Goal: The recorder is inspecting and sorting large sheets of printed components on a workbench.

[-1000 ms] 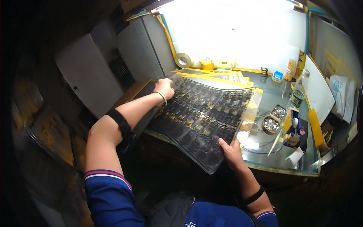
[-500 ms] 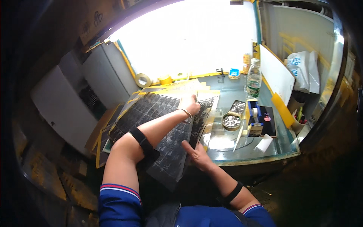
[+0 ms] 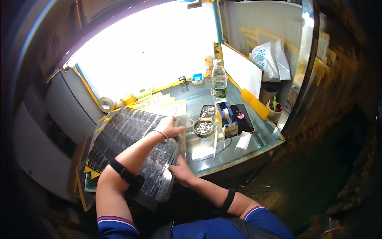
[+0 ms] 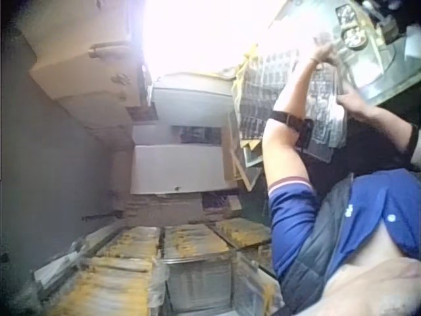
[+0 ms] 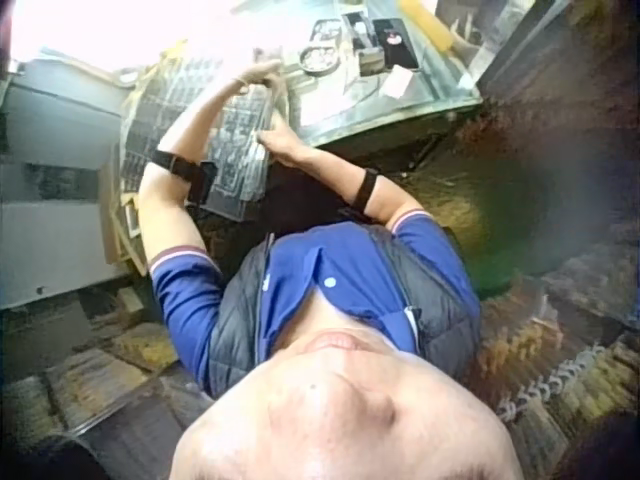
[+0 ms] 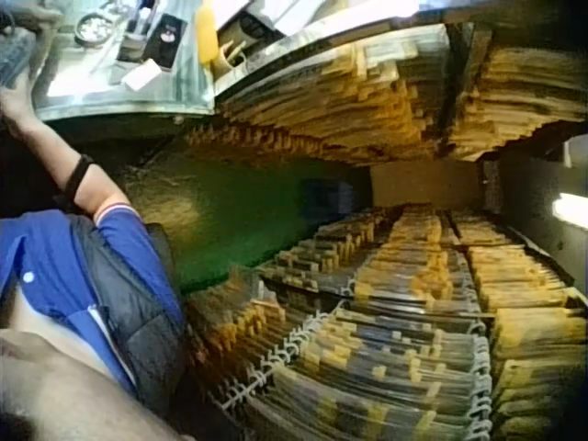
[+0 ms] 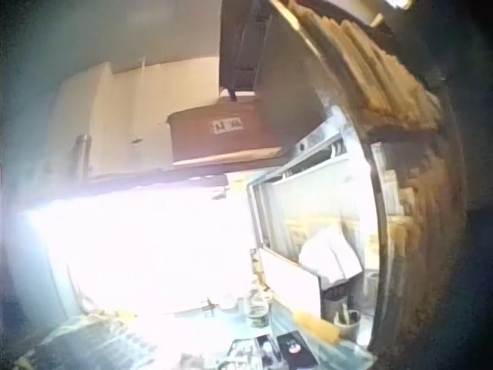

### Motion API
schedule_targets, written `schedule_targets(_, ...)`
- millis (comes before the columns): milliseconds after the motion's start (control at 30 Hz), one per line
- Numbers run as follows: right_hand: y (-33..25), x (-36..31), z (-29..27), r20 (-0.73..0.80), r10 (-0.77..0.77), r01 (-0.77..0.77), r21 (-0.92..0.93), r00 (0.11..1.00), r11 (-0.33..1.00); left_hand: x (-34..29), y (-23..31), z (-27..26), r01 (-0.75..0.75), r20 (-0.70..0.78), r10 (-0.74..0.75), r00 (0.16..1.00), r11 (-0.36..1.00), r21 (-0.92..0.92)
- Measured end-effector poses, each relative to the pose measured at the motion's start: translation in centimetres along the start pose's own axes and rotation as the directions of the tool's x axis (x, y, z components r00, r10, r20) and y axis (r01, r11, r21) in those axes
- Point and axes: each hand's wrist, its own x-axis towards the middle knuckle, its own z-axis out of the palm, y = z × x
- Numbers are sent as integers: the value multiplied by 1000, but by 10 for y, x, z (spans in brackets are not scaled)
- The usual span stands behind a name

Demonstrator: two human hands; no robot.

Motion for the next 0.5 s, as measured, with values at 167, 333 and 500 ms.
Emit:
schedule_targets(167,-12,-4,-14,28,173,-174,72,985,982,-108,-31,-22,-284,300,353,886,925,-251)
schedule_targets(333,-19,-8,-9,78,104,-124,328,991,936,-234,-111,-42,-370,228,393,891,919,-135)
schedule_targets(500,-15,-5,-18,109,133,-162,321,985,933,-296,-183,1,-70,-160,111,981,968,242)
